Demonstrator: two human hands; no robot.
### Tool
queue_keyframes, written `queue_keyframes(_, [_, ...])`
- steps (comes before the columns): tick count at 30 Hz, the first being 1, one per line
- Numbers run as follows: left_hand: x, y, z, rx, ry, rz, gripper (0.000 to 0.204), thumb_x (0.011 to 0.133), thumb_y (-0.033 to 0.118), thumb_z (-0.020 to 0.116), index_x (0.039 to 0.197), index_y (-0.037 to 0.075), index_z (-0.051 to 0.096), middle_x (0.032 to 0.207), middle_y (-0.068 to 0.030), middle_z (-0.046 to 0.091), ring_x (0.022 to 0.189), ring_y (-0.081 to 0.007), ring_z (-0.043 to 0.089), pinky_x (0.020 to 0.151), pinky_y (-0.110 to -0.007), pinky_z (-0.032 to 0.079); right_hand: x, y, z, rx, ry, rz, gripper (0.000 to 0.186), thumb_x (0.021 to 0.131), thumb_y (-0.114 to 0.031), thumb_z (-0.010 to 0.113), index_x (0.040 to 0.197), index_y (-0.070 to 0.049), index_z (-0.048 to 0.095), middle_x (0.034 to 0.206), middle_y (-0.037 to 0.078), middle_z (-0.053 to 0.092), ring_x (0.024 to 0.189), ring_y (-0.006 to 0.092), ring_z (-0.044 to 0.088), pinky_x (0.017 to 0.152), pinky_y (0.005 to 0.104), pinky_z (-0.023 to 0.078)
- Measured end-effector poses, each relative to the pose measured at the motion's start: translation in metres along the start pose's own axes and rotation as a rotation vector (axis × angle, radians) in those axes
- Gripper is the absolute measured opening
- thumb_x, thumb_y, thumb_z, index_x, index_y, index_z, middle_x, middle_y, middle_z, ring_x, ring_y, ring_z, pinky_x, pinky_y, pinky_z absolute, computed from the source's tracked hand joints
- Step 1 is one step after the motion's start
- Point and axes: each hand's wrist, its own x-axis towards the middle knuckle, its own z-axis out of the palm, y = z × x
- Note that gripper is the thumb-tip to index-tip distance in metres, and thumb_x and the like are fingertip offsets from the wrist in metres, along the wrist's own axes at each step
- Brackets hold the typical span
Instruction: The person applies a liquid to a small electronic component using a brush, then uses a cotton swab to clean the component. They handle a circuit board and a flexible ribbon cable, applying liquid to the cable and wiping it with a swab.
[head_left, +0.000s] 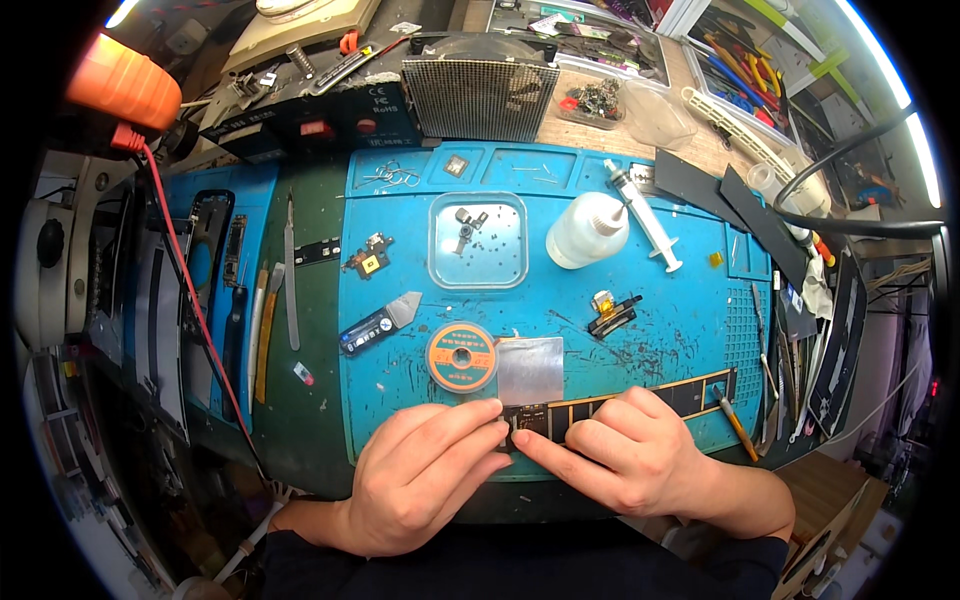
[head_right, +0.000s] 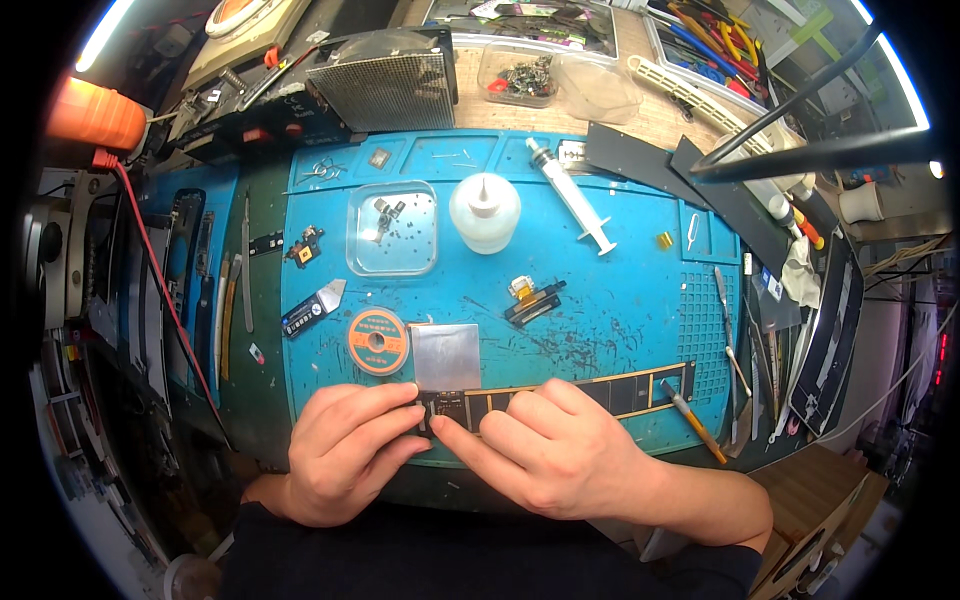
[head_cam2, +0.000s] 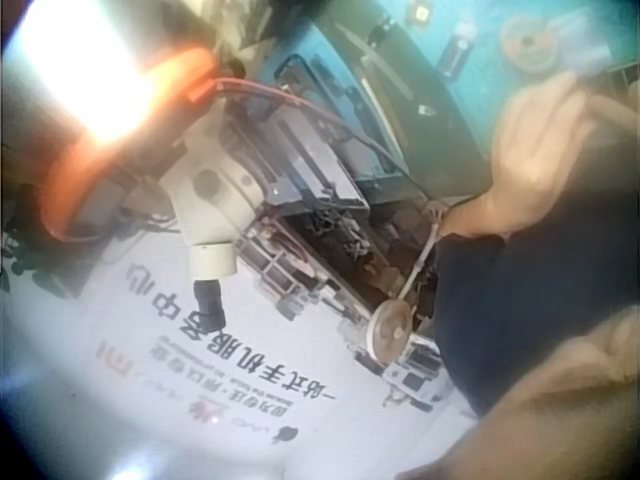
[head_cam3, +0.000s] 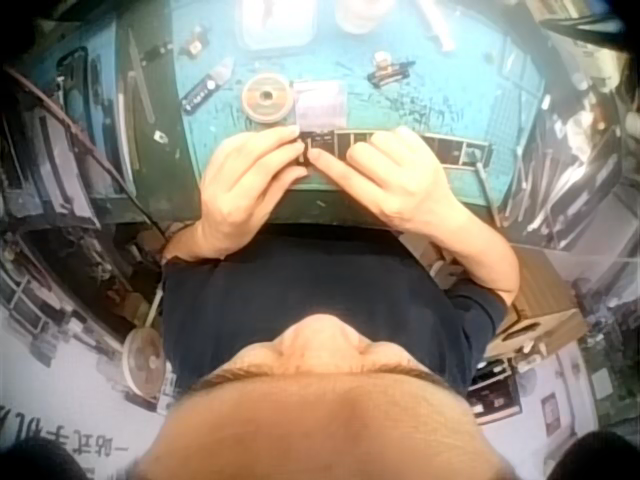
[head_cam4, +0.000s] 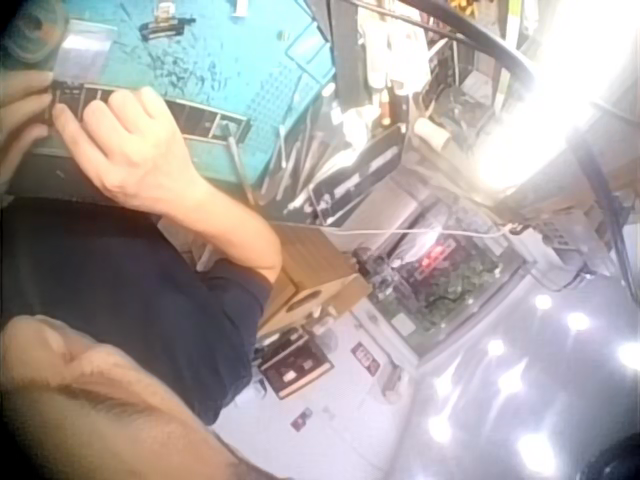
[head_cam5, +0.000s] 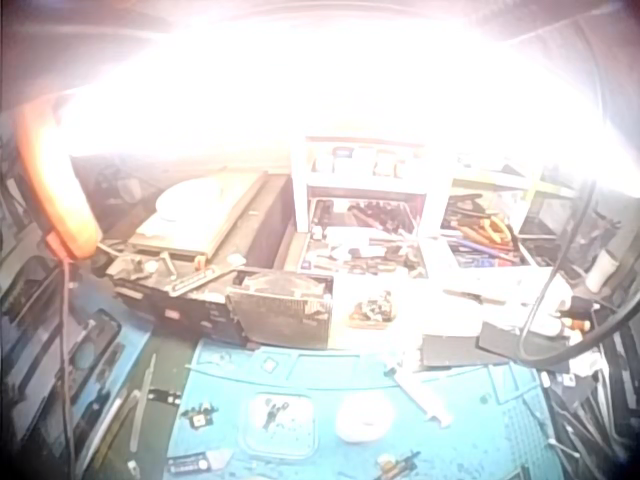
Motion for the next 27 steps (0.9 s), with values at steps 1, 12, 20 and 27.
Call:
queue_keyframes(1, [0.0001, 0.0001, -0.0002, 0.001, -0.001, -0.001, 0.043, 0.080, 0.005, 0.094, 0.120, -0.003, 0.082, 0.129, -0.0138, 0.079, 0.103, -0.0294, 0.075, 0.088, -0.039, 0.061, 0.0002, -0.0001, 0.0002, 0.000, 0.001, 0.000, 0.046, 0.089, -0.016, 0.075, 0.134, -0.007, 0.083, 0.083, -0.002, 0.046, 0.074, 0.0128, 0.049, 0.064, 0.0301, 0.038])
queue_keyframes(12, [-0.0021, -0.0023, 0.0017, 0.032, -0.013, 0.021, 0.046, 0.081, 0.006, 0.094, 0.125, 0.001, 0.082, 0.133, -0.0129, 0.077, 0.103, -0.0298, 0.074, 0.087, -0.039, 0.061, 0.0017, -0.0005, -0.0011, 0.010, -0.001, 0.011, 0.047, 0.087, -0.015, 0.074, 0.132, -0.006, 0.083, 0.083, -0.002, 0.047, 0.074, 0.0134, 0.050, 0.064, 0.0306, 0.038])
queue_keyframes(20, [-0.0008, 0.0013, 0.0023, 0.011, 0.002, -0.023, 0.043, 0.081, 0.006, 0.094, 0.122, 0.004, 0.083, 0.132, -0.0117, 0.078, 0.105, -0.0311, 0.073, 0.088, -0.040, 0.060, -0.0020, 0.0025, 0.0052, 0.070, 0.066, 0.022, 0.044, 0.085, -0.013, 0.076, 0.127, -0.004, 0.083, 0.085, -0.001, 0.052, 0.073, 0.0141, 0.054, 0.064, 0.0320, 0.039])
queue_keyframes(27, [-0.0009, -0.0012, 0.0009, 0.019, -0.005, 0.021, 0.050, 0.081, 0.002, 0.094, 0.128, 0.001, 0.080, 0.132, -0.0130, 0.077, 0.106, -0.0321, 0.073, 0.090, -0.041, 0.061, -0.0055, 0.0014, 0.0024, 0.048, 0.084, -0.007, 0.044, 0.082, -0.014, 0.078, 0.125, -0.006, 0.083, 0.089, -0.001, 0.057, 0.076, 0.0144, 0.056, 0.066, 0.0320, 0.041])
